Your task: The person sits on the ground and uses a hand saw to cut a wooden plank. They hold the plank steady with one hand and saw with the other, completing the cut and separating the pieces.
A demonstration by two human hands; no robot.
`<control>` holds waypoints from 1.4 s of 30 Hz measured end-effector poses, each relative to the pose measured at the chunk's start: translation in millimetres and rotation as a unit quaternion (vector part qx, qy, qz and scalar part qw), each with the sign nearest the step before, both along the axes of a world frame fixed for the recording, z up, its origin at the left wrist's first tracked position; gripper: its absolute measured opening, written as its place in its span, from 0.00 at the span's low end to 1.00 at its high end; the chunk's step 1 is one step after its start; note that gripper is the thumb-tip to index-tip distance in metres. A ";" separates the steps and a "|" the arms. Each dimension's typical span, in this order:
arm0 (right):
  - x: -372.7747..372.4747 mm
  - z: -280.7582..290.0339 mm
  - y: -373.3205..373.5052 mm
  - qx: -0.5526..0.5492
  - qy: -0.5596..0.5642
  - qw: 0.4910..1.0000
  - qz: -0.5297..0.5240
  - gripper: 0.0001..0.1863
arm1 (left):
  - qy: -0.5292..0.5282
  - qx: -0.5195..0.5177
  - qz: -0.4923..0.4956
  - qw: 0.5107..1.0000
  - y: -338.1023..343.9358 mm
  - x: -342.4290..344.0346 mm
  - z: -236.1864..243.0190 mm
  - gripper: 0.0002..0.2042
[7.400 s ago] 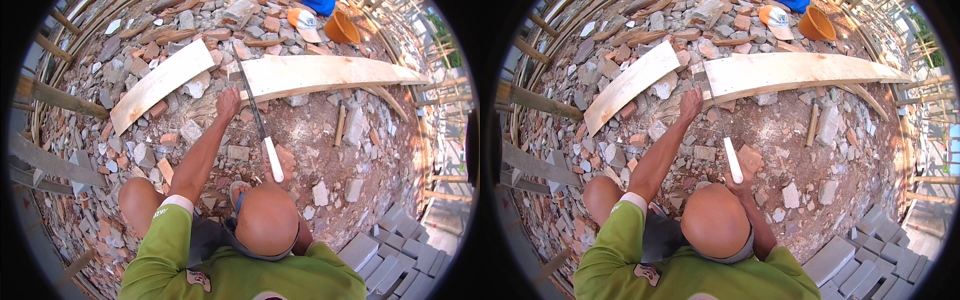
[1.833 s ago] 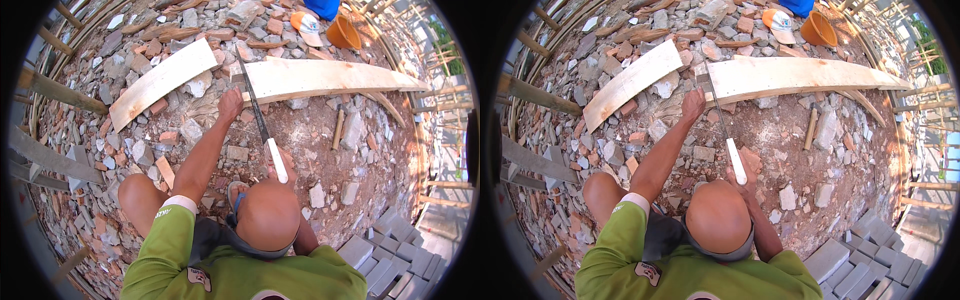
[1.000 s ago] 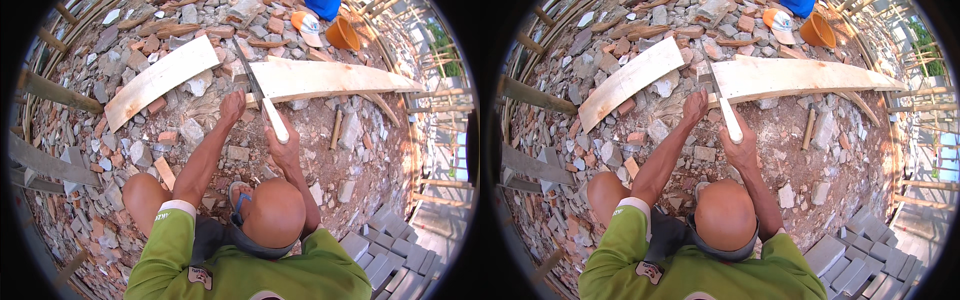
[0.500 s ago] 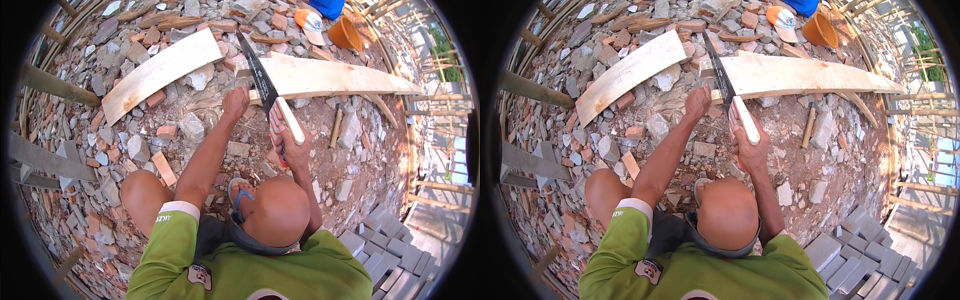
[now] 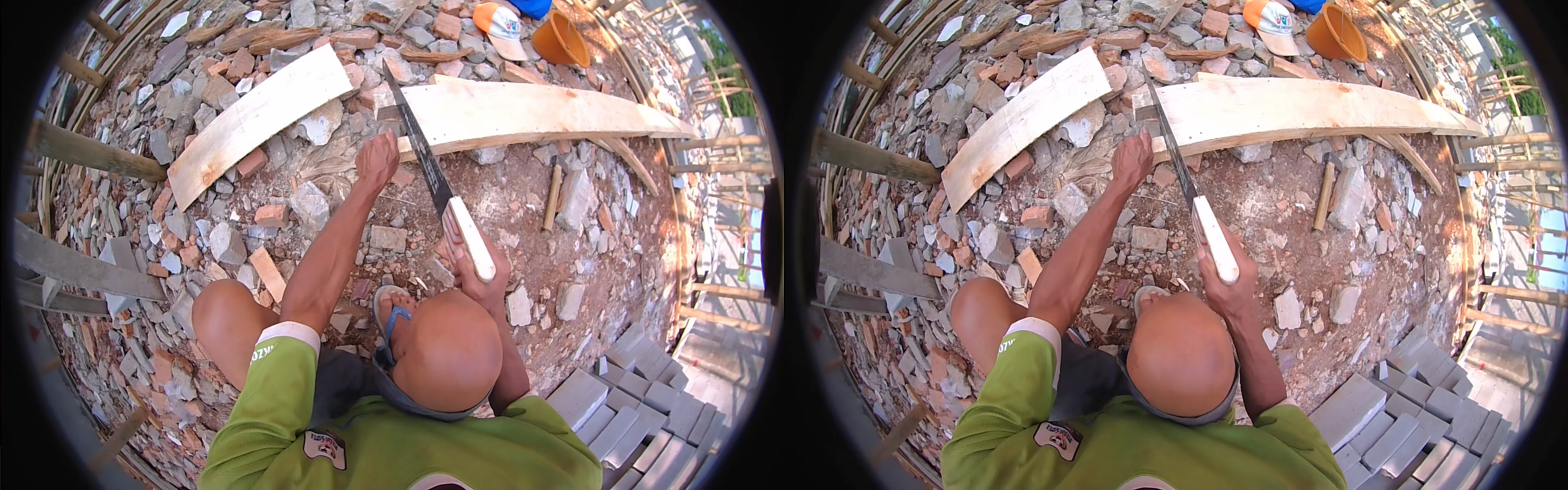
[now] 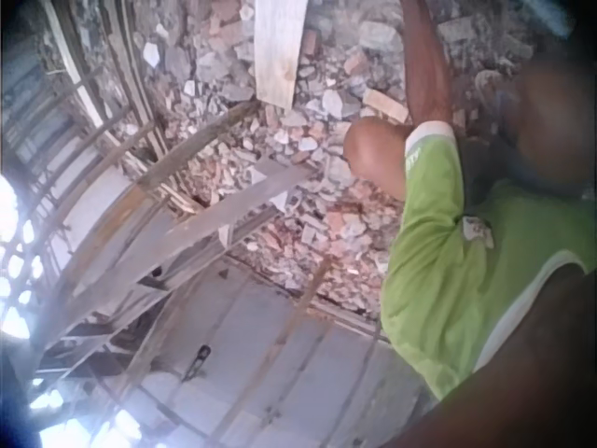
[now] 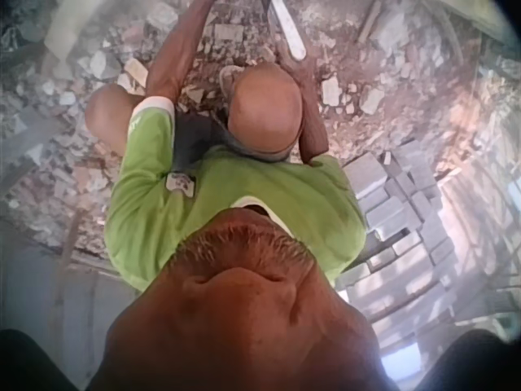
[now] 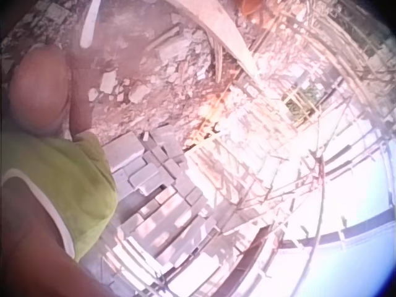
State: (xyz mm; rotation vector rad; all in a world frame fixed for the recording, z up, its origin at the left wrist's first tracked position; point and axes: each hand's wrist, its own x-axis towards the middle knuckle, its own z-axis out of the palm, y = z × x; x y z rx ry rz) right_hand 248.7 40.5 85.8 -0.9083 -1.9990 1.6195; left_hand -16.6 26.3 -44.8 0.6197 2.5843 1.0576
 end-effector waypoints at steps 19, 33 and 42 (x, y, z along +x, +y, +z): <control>-81.8 -21.5 26.5 0.081 0.062 0.995 -0.003 0.25 | -0.001 0.013 -0.020 1.000 9.6 2.6 13.4 0.29; -81.3 -15.9 23.9 0.065 0.030 0.997 -0.001 0.25 | -0.005 -0.001 -0.013 1.000 11.3 1.4 9.7 0.30; 67.6 -30.1 -34.6 0.064 0.034 0.997 -0.003 0.28 | 0.000 -0.010 0.024 1.000 -0.7 8.4 1.3 0.30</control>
